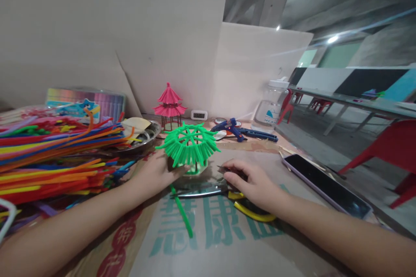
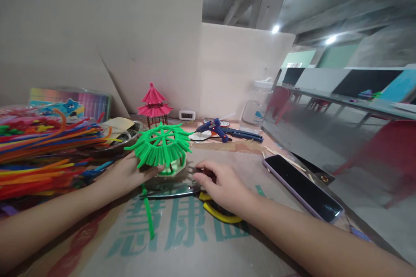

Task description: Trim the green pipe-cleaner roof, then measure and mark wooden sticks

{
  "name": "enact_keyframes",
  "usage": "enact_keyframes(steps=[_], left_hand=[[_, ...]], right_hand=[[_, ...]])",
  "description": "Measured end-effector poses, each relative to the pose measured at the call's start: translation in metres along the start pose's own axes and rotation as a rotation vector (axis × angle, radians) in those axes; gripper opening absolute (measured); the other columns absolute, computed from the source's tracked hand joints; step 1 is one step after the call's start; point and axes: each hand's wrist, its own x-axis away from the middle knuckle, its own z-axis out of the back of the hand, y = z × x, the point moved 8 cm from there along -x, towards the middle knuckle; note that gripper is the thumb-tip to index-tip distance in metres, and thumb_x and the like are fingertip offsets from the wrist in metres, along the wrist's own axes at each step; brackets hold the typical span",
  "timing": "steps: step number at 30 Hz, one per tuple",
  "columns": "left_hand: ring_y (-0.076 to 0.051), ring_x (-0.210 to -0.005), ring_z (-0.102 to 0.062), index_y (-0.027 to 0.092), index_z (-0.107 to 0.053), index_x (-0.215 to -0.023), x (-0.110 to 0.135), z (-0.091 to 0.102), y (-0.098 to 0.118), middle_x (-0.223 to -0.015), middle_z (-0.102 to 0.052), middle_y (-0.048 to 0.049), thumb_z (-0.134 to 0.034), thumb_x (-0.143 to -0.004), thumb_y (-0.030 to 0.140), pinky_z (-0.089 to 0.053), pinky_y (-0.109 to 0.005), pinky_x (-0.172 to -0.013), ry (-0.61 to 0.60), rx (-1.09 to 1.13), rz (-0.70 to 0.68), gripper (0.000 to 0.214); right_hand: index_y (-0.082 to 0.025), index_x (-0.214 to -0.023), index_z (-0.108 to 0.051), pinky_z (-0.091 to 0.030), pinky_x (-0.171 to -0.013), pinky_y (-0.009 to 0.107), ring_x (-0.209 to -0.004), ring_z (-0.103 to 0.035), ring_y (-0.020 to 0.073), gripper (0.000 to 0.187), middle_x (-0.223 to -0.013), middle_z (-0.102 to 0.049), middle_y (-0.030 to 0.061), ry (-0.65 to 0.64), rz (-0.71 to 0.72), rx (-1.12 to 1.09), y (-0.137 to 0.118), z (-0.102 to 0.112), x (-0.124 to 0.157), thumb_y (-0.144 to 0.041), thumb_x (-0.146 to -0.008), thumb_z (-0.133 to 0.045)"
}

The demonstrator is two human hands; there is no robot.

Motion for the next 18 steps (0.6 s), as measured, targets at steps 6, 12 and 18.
enact_keyframes(steps=[6,12,18], left_hand=[[-0.033,-0.103,-0.068,0.016,-0.066,-0.114,0.002,0.003,-0.008,-0.111,-0.073,-0.0125,-0.051,-0.086,0.064,-0.048,-0.047,-0.103,-0.015,-0.096,0.161,0.057],[-0.033,-0.115,-0.063,0.018,-0.066,-0.116,0.002,0.004,-0.004,-0.123,-0.07,-0.0118,-0.052,-0.086,0.061,-0.047,-0.045,-0.105,-0.01,-0.034,0.116,0.054],[-0.031,-0.11,-0.065,0.022,-0.071,-0.104,0.003,-0.002,-0.01,-0.108,-0.075,-0.0074,-0.058,-0.085,0.049,-0.051,-0.045,-0.104,0.011,-0.003,0.032,0.036]], right_hand=[[-0.02,-0.104,-0.072,-0.047,-0.071,0.03,-0.078,-0.067,0.0203,0.025,-0.092,-0.076,0.0055,-0.135,0.109,0.211,-0.01,-0.013,0.006,-0.037,-0.094,-0.058],[-0.02,-0.107,-0.073,-0.047,-0.072,0.03,-0.081,-0.068,0.0202,0.023,-0.096,-0.077,0.0048,-0.145,0.138,0.251,-0.017,-0.013,0.005,-0.034,-0.094,-0.059],[-0.02,-0.11,-0.073,-0.048,-0.074,0.03,-0.083,-0.069,0.0212,0.026,-0.096,-0.077,0.0063,-0.165,0.13,0.265,-0.018,-0.013,0.005,-0.034,-0.094,-0.058]])
